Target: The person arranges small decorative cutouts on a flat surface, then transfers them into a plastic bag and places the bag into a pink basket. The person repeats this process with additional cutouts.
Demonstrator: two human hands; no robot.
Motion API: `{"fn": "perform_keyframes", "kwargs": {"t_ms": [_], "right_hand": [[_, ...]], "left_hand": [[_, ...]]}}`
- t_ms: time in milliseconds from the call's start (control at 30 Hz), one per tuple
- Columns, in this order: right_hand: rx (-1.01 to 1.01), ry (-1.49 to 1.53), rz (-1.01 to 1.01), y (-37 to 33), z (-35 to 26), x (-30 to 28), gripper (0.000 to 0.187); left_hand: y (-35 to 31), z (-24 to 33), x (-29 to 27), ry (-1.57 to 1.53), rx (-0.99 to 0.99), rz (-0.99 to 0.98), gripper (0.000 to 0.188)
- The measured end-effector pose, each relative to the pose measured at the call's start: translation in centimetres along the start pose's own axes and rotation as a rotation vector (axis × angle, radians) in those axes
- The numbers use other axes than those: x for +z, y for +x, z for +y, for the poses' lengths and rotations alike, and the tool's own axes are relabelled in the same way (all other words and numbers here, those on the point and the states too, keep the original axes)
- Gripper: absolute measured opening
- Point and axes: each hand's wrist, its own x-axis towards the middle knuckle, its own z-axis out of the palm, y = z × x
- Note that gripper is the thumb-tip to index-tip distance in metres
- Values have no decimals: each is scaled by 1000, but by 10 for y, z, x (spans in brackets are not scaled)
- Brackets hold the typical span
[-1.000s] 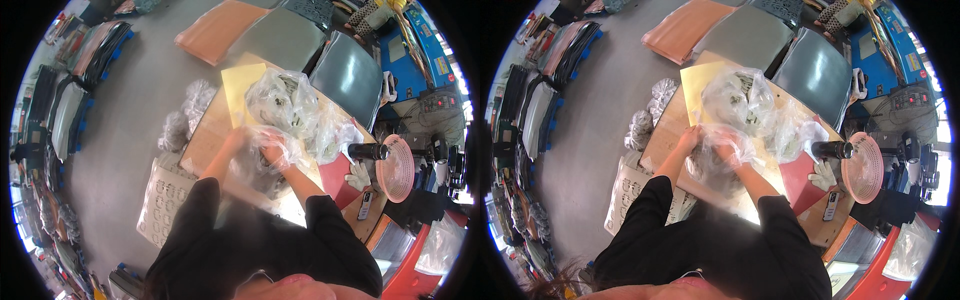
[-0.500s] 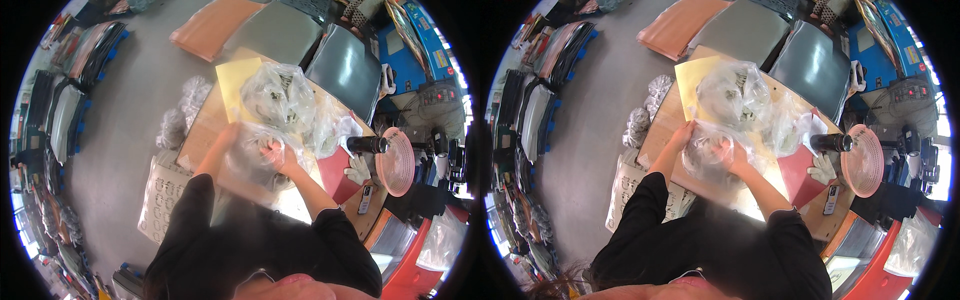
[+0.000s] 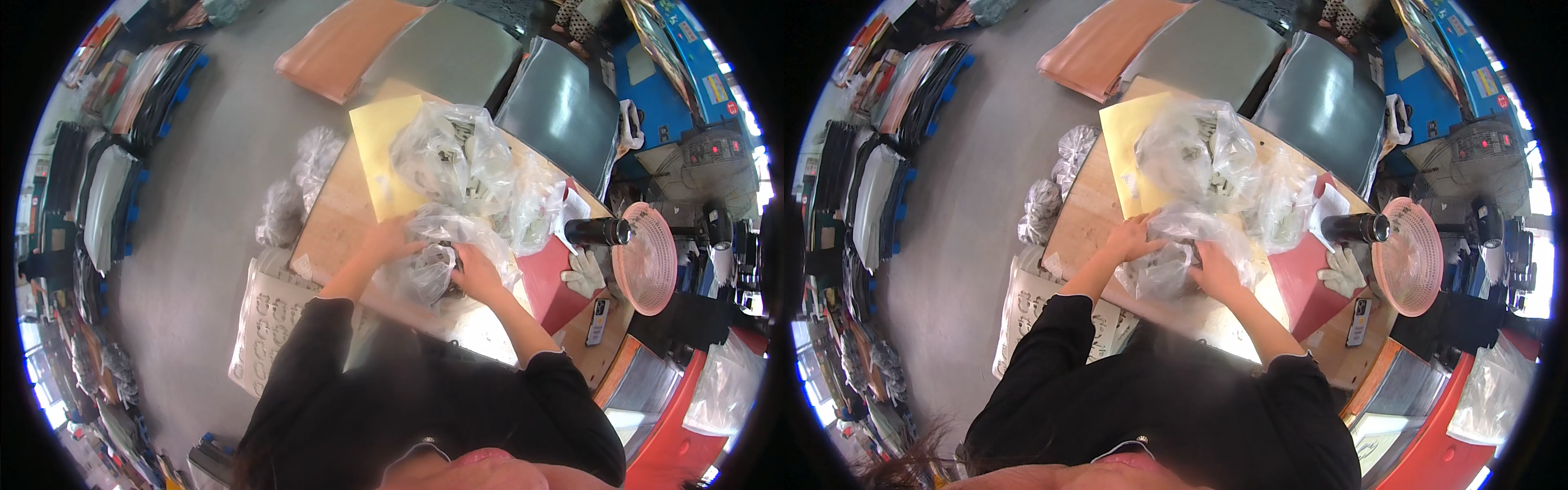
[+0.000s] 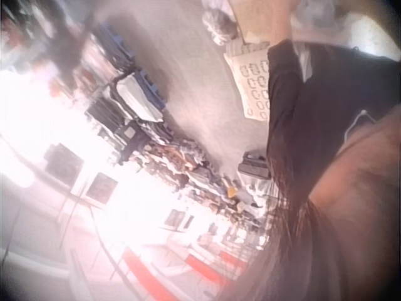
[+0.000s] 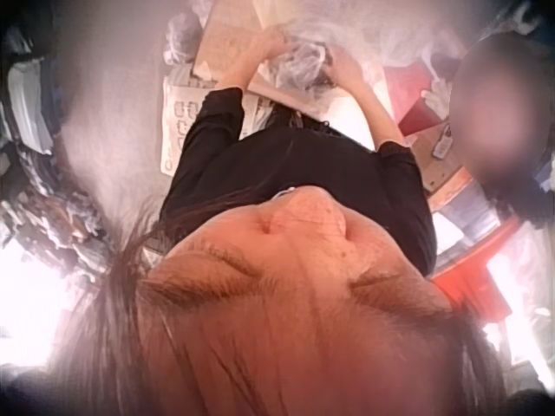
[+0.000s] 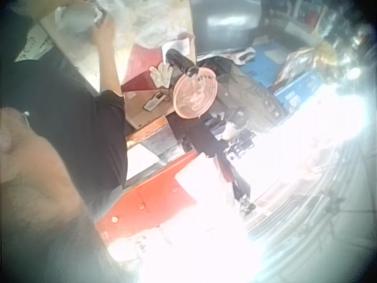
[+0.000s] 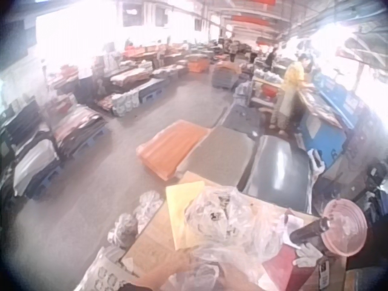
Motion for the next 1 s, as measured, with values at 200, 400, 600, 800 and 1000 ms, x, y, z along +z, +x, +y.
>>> {"fn": "perform_keyframes", "kwargs": {"t_ms": [200,400,600,800,1000], "right_hand": [[-31,287,-177,-84,2,-25,42],[-59,-180,702,-101,-16,-66,61],[233,-108,262,-64,-3,-49,41],[89,961,357,-71,-11,-76,15],[61,990,216,-48,-67,-99,11]], "left_hand": [[-15,-9,-4,-35,125,333,84],[-86,49,11,-29,739,536,79],[-82,93,15,288,410,-171,47],[-123,52,1,221,477,-164,12],[-177,20,-12,-952,186,85,18]]}}
